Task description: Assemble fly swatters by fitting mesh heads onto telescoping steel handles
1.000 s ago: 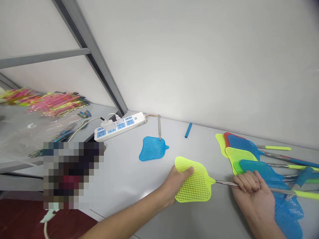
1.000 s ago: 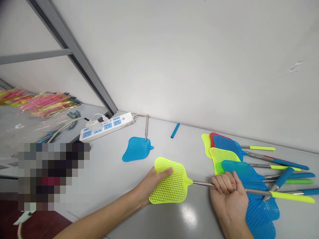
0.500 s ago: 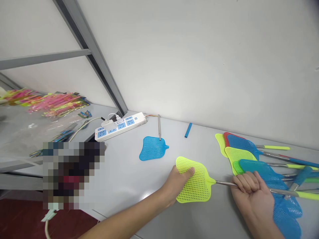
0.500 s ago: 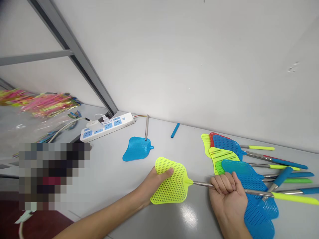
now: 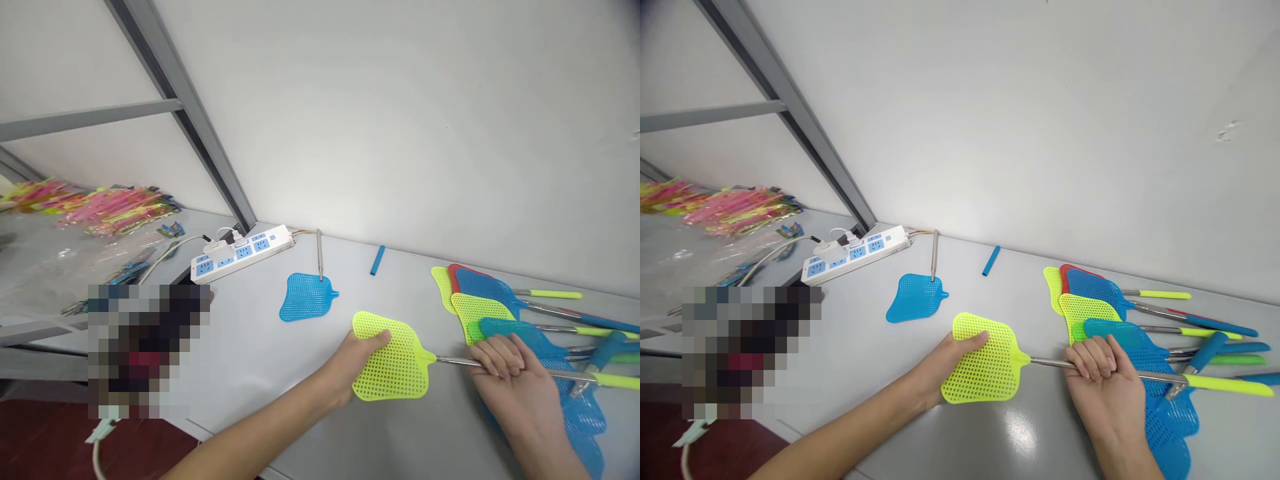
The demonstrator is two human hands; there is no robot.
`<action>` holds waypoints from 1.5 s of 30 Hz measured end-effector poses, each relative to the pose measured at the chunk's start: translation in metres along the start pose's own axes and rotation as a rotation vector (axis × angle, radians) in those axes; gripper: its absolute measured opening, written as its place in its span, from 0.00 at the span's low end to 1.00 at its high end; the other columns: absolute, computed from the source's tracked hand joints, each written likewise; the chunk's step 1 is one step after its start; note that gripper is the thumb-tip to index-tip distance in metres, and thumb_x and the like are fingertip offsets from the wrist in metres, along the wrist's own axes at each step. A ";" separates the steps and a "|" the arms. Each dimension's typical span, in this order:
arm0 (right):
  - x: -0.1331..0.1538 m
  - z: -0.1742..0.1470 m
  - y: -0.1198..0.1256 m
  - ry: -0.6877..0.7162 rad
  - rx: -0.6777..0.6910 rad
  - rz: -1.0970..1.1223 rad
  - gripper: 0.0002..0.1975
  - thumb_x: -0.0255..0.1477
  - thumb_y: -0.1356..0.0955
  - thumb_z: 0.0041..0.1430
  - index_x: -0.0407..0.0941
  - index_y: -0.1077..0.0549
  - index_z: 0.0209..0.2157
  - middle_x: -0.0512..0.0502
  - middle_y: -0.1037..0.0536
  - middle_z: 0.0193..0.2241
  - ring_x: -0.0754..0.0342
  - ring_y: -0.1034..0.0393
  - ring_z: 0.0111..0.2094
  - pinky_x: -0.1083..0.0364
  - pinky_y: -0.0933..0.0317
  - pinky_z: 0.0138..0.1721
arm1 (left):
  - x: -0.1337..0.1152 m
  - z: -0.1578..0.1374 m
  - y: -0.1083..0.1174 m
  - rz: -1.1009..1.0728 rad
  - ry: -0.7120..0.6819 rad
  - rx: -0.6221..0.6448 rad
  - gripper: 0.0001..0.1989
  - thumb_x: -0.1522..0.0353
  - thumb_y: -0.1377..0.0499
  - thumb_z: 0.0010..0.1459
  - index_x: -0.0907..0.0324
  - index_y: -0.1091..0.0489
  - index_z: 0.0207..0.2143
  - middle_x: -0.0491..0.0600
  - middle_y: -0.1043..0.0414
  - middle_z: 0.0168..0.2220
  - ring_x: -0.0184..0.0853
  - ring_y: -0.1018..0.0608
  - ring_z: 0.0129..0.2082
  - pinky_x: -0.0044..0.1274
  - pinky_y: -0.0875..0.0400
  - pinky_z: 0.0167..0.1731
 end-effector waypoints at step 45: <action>0.057 0.024 0.024 0.051 -0.069 -0.070 0.13 0.15 0.42 0.47 0.44 0.52 0.20 0.57 0.52 0.15 0.63 0.54 0.15 0.60 0.51 0.15 | -0.006 0.000 0.008 0.055 -0.085 -0.029 0.19 0.58 0.43 0.48 0.61 0.37 0.39 0.57 0.32 0.42 0.39 0.29 0.41 0.30 0.36 0.40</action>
Point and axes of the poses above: each hand's wrist, its own z-axis towards the middle knuckle, its own y-axis out of the back of the hand, x = y × z, the point moved 9 cm from there along z, towards the middle knuckle
